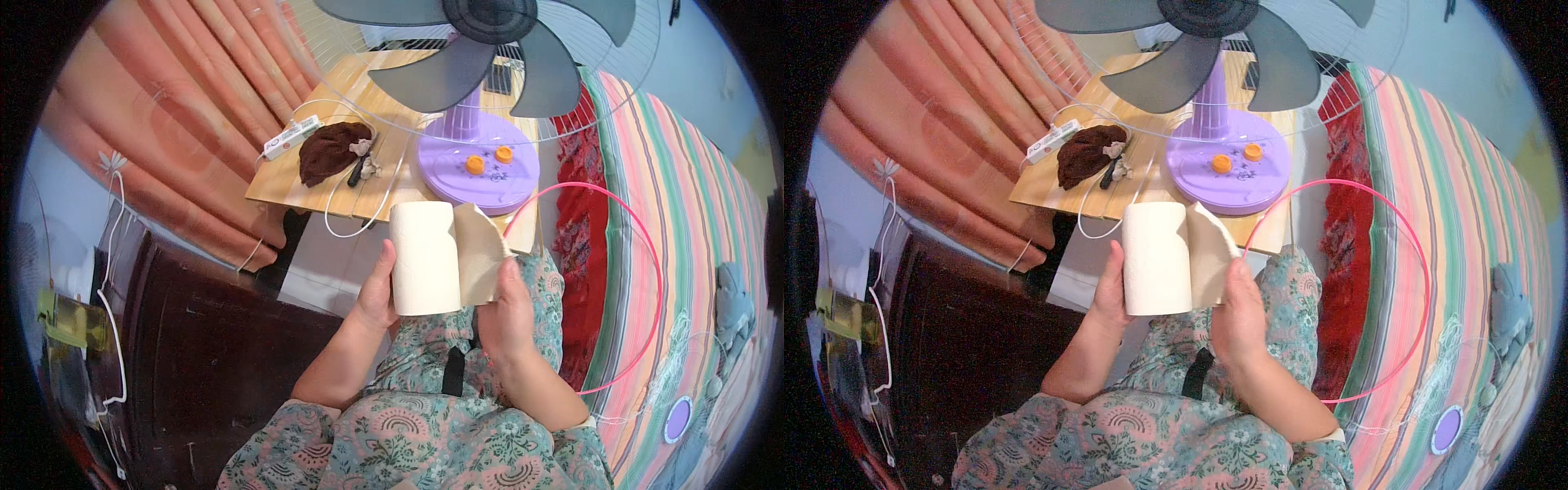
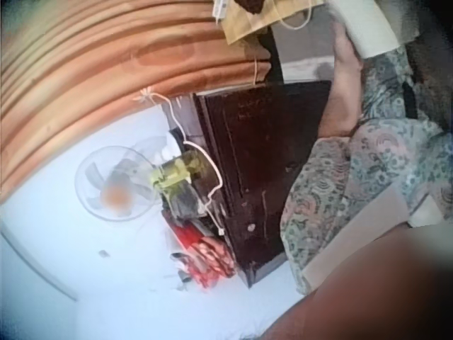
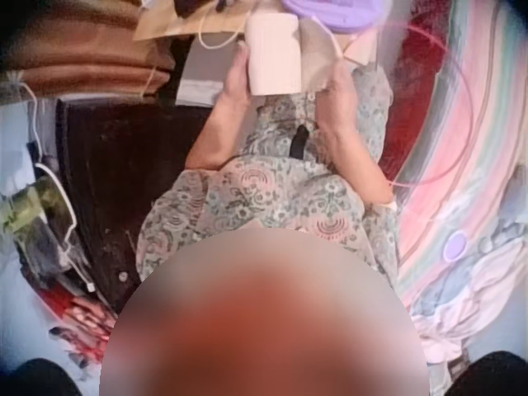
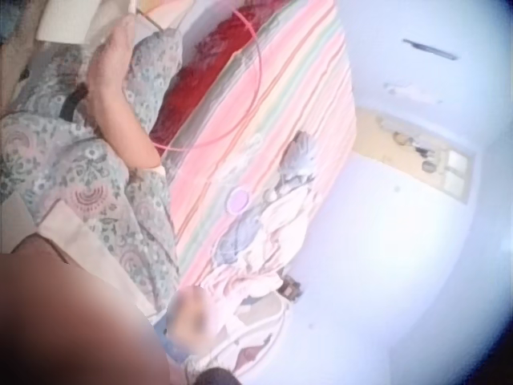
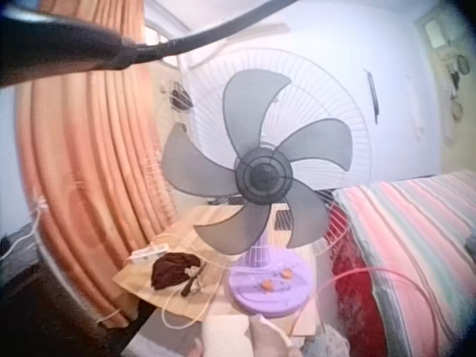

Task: The person assembles a small purple table fan by attaching the front wire cage to the base. They also handle a pink plastic hoop, wrapping a white cloth around it and briefly placing it over the fan cage before removing it.

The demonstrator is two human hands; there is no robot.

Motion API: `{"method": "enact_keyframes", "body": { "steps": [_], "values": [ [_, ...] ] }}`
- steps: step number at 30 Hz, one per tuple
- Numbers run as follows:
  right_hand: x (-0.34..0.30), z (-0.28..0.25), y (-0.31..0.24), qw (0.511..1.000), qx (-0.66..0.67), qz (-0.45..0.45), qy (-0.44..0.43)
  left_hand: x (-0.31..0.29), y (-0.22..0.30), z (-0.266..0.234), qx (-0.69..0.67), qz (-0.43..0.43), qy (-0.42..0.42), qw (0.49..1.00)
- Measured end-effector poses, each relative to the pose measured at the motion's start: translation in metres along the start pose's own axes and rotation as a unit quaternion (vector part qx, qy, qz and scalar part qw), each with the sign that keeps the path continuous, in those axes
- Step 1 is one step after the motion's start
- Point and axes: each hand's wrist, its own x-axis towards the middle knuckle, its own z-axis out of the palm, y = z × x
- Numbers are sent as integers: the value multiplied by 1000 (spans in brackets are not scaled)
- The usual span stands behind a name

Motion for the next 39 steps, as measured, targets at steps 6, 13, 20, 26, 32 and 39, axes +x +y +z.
{"method": "enact_keyframes", "body": {
  "steps": [6,13,20,26,32,39],
  "values": [
    [22,1,-22,976,214,15,44,-12,-8,-13,-46,-46,3,998],
    [17,12,-22,950,243,188,-56,-50,38,18,256,110,-12,960],
    [34,16,-37,962,171,144,-158,-134,139,42,414,378,179,808],
    [13,72,-1,953,-5,286,-101,-180,233,87,496,512,346,610],
    [3,75,1,950,7,301,-79,-186,293,58,610,448,542,364],
    [1,43,-14,961,41,263,-75,-181,294,44,636,443,600,197]
  ]
}}
